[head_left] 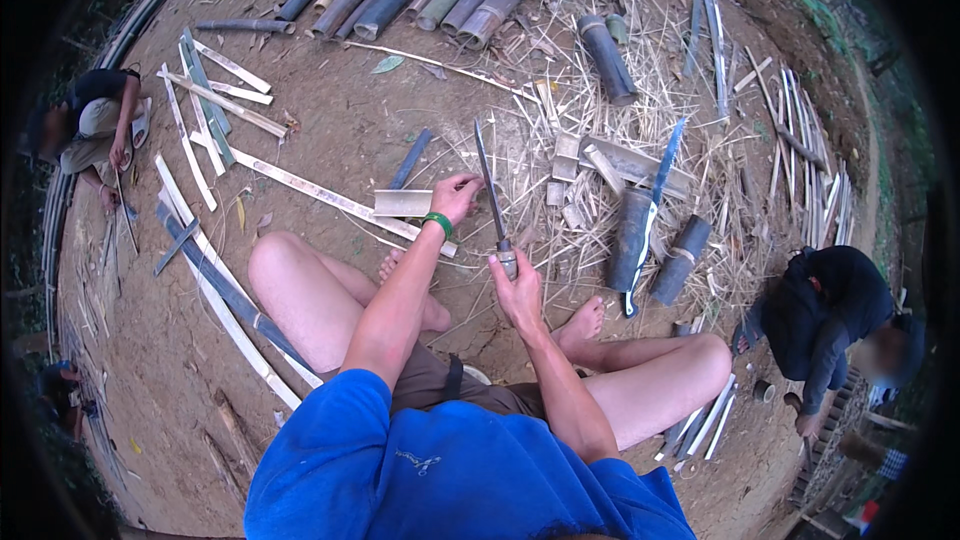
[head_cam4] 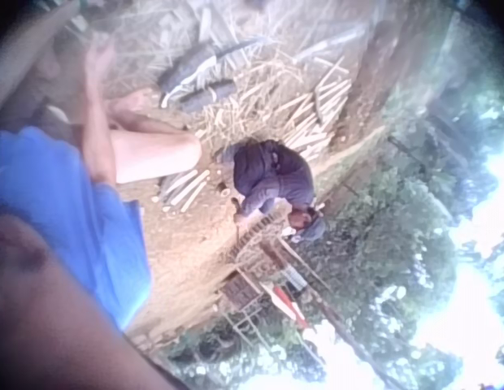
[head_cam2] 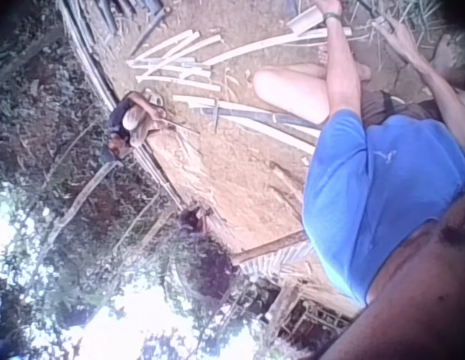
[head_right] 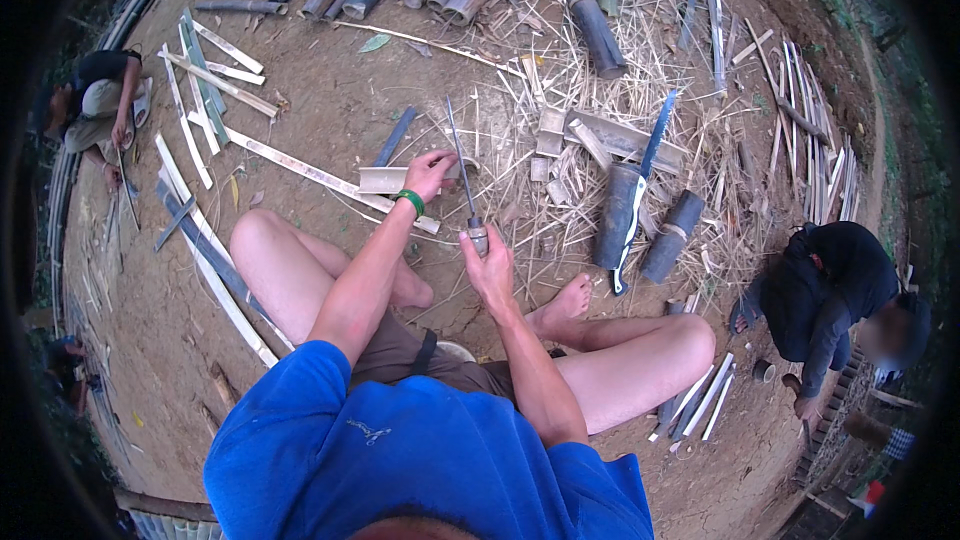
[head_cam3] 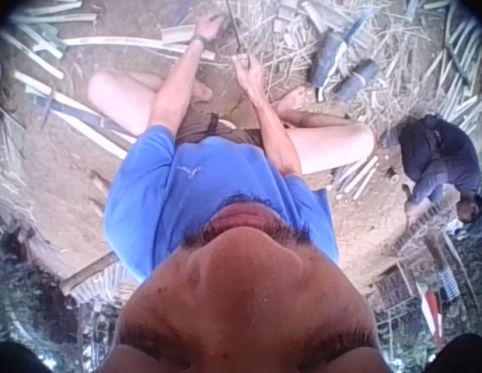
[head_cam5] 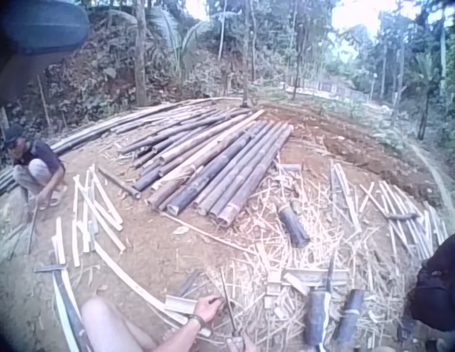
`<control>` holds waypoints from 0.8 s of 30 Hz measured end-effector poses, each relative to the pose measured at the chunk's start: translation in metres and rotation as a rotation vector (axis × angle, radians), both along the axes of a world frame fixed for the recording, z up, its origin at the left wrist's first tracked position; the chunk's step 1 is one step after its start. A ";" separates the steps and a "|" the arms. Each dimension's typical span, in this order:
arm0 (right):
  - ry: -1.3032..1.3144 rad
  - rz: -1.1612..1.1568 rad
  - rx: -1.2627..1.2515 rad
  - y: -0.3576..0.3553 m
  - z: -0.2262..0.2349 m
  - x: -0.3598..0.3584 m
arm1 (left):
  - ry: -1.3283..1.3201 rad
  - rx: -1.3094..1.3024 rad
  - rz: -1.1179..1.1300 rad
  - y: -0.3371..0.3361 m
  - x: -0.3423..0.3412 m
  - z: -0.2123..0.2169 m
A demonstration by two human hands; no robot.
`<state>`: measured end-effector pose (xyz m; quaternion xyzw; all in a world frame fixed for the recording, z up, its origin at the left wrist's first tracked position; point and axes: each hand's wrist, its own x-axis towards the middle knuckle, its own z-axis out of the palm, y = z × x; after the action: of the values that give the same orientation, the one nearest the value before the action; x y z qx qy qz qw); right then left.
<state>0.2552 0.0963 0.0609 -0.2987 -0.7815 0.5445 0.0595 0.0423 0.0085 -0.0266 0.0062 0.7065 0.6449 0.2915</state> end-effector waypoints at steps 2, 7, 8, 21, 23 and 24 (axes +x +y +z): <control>-0.005 0.001 0.003 -0.002 0.001 -0.001 | -0.005 0.019 0.005 -0.003 -0.002 -0.003; -0.032 0.004 0.034 0.001 -0.007 -0.001 | -0.012 0.006 -0.011 0.003 -0.002 0.000; -0.013 0.013 0.063 0.001 -0.009 -0.002 | -0.004 0.007 0.004 0.004 -0.003 -0.001; -0.017 0.019 -0.008 0.001 -0.023 -0.004 | 0.016 -0.001 0.020 0.007 -0.004 0.001; -0.023 0.015 -0.032 0.003 -0.027 -0.006 | -0.032 0.071 0.032 0.004 -0.005 -0.001; -0.008 0.008 -0.021 0.003 -0.029 -0.007 | -0.089 0.144 0.051 0.001 -0.008 -0.002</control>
<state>0.2483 0.0996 0.0318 -0.2983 -0.7771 0.5518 0.0513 0.0345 0.0096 -0.0286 -0.0193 0.6444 0.7010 0.3049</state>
